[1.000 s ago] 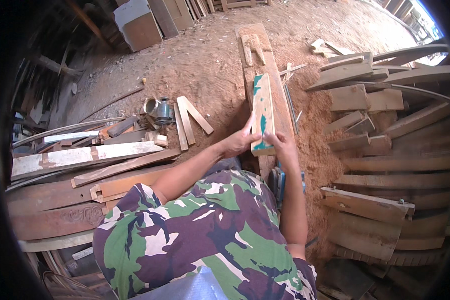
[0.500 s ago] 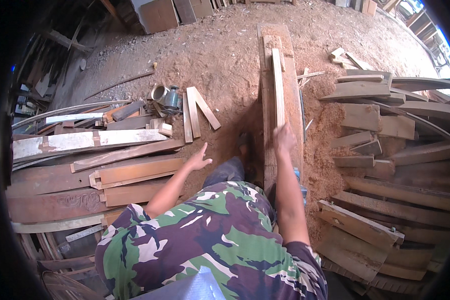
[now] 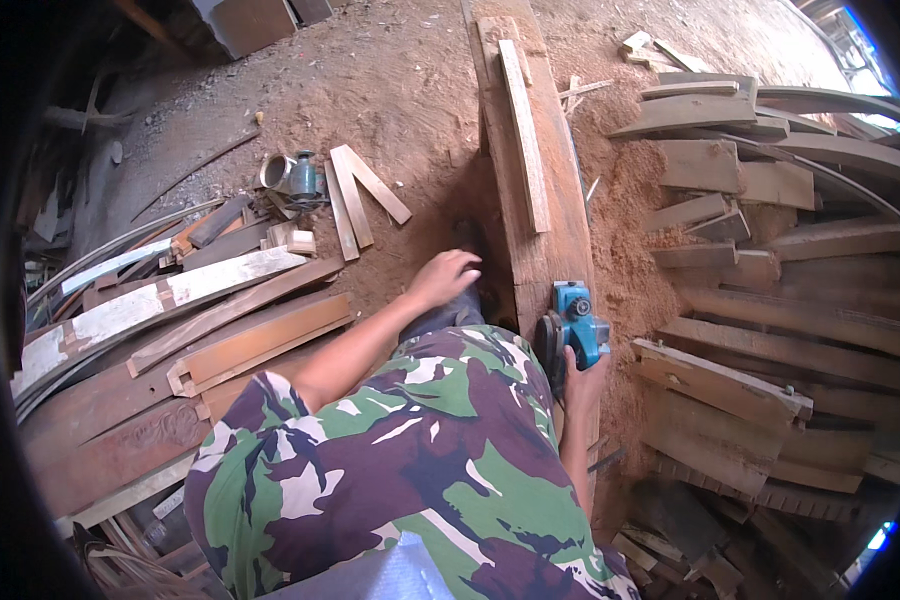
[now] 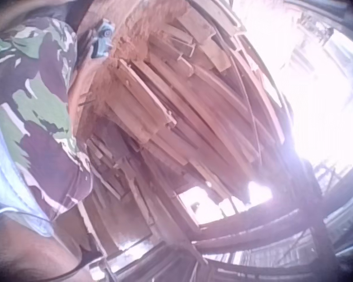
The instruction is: The person cuts a wooden board using a circular saw and smooths a wooden beam with an electric planer.
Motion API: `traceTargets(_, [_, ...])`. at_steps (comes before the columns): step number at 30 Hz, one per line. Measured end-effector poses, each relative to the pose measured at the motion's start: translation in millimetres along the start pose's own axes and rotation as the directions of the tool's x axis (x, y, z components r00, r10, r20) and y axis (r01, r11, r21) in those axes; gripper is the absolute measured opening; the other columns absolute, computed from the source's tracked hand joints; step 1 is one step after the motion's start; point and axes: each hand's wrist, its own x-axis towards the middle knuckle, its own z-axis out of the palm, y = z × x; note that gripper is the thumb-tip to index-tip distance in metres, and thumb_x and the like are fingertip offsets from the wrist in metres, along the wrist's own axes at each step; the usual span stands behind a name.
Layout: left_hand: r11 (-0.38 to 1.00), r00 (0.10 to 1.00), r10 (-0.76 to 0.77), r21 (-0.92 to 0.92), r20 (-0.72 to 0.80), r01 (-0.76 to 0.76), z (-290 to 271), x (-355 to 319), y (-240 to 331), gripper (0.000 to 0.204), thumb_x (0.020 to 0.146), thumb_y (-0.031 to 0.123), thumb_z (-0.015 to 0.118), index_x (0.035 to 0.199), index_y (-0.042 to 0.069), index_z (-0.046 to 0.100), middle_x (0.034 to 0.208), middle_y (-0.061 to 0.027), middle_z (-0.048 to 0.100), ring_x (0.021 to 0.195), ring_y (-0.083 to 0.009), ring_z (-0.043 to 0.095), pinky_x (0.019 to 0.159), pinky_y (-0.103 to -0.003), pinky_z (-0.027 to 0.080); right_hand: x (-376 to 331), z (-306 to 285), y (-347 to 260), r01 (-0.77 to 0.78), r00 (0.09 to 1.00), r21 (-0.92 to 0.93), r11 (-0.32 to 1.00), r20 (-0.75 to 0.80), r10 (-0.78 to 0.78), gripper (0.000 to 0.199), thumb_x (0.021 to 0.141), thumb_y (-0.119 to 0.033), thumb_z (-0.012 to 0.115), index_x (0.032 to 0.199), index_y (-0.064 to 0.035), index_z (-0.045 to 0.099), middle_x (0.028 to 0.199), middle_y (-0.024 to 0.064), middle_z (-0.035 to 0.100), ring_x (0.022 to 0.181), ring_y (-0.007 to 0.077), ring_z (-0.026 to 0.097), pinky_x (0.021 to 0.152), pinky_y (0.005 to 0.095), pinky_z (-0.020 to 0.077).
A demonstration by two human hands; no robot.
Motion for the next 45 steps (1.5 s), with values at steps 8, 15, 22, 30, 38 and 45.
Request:
traceTargets(8, [0.851, 0.860, 0.493, 0.133, 0.128, -0.508, 80.8, 66.1, 123.2, 0.038, 0.098, 0.045, 0.064, 0.105, 0.009, 0.067, 0.089, -0.0139, 0.067, 0.085, -0.0314, 0.071, 0.076, -0.045, 0.058, -12.3, -15.6, -33.8, 0.100, 0.985, 0.143, 0.985, 0.126, -0.119, 0.033, 0.087, -0.024, 0.083, 0.108, -0.0008, 0.073, 0.089, 0.0197, 0.075, 0.081, 0.0309, 0.071, 0.079, 0.0433, 0.0538])
traceTargets(15, [0.453, 0.448, 0.869, 0.024, 0.210, -0.891, 15.0, 72.7, 121.5, 0.031, 0.099, 0.039, 0.062, 0.084, 0.012, 0.058, 0.075, -0.0076, 0.062, 0.068, -0.0263, 0.068, 0.063, -0.039, 0.057, 1.1, -93.8, -82.3, 0.420, 0.805, -0.029, 0.907, 0.474, -0.357, 0.029, 0.081, -0.019, 0.083, 0.104, -0.0053, 0.072, 0.084, 0.0254, 0.070, 0.081, 0.0461, 0.070, 0.069, 0.0475, 0.0548])
traceTargets(22, [0.807, 0.786, 0.575, -0.316, 0.226, -0.499, -43.7, 113.9, 79.4, 0.037, 0.100, 0.033, 0.064, 0.122, 0.003, 0.062, 0.107, -0.0192, 0.065, 0.106, -0.0386, 0.064, 0.096, -0.048, 0.052, 14.5, -60.4, -127.2, 0.293, 0.869, 0.154, 0.944, 0.369, -0.329, 0.051, 0.076, -0.035, 0.093, 0.106, -0.0005, 0.071, 0.090, 0.0199, 0.075, 0.082, 0.0333, 0.074, 0.079, 0.0426, 0.0568])
traceTargets(30, [0.967, 1.000, -0.007, 0.256, 0.020, 0.002, 35.0, 137.9, -29.2, 0.071, 0.095, 0.015, 0.056, 0.163, 0.022, 0.036, 0.171, -0.0050, 0.030, 0.150, -0.0411, 0.027, 0.119, -0.061, 0.029, 44.4, 8.7, -139.9, 0.204, 0.955, 0.155, 0.967, 0.184, -0.231, 0.040, 0.093, -0.029, 0.079, 0.116, 0.0003, 0.066, 0.096, 0.0245, 0.073, 0.089, 0.0376, 0.073, 0.079, 0.0451, 0.0550])
traceTargets(38, [0.964, 0.990, -0.014, 0.265, 0.144, -0.024, 45.8, 136.4, -39.3, 0.069, 0.099, 0.023, 0.059, 0.163, 0.034, 0.036, 0.177, -0.0013, 0.013, 0.158, -0.0446, 0.011, 0.121, -0.065, 0.019, 68.8, 21.9, -154.8, 0.297, 0.942, 0.206, 0.933, 0.096, -0.321, 0.048, 0.091, -0.007, 0.078, 0.137, -0.0041, 0.065, 0.115, 0.0198, 0.075, 0.107, 0.0277, 0.073, 0.094, 0.0393, 0.0544])
traceTargets(45, [0.971, 0.988, 0.030, 0.230, 0.149, -0.064, 46.5, 135.4, -51.3, 0.058, 0.096, 0.021, 0.059, 0.153, 0.030, 0.052, 0.178, -0.0006, 0.009, 0.158, -0.0451, 0.009, 0.121, -0.066, 0.016, 91.2, 24.8, -179.4, 0.273, 0.947, 0.201, 0.941, 0.112, -0.300, 0.045, 0.091, -0.003, 0.076, 0.135, -0.0029, 0.067, 0.115, 0.0196, 0.076, 0.107, 0.0263, 0.074, 0.095, 0.0375, 0.0542])
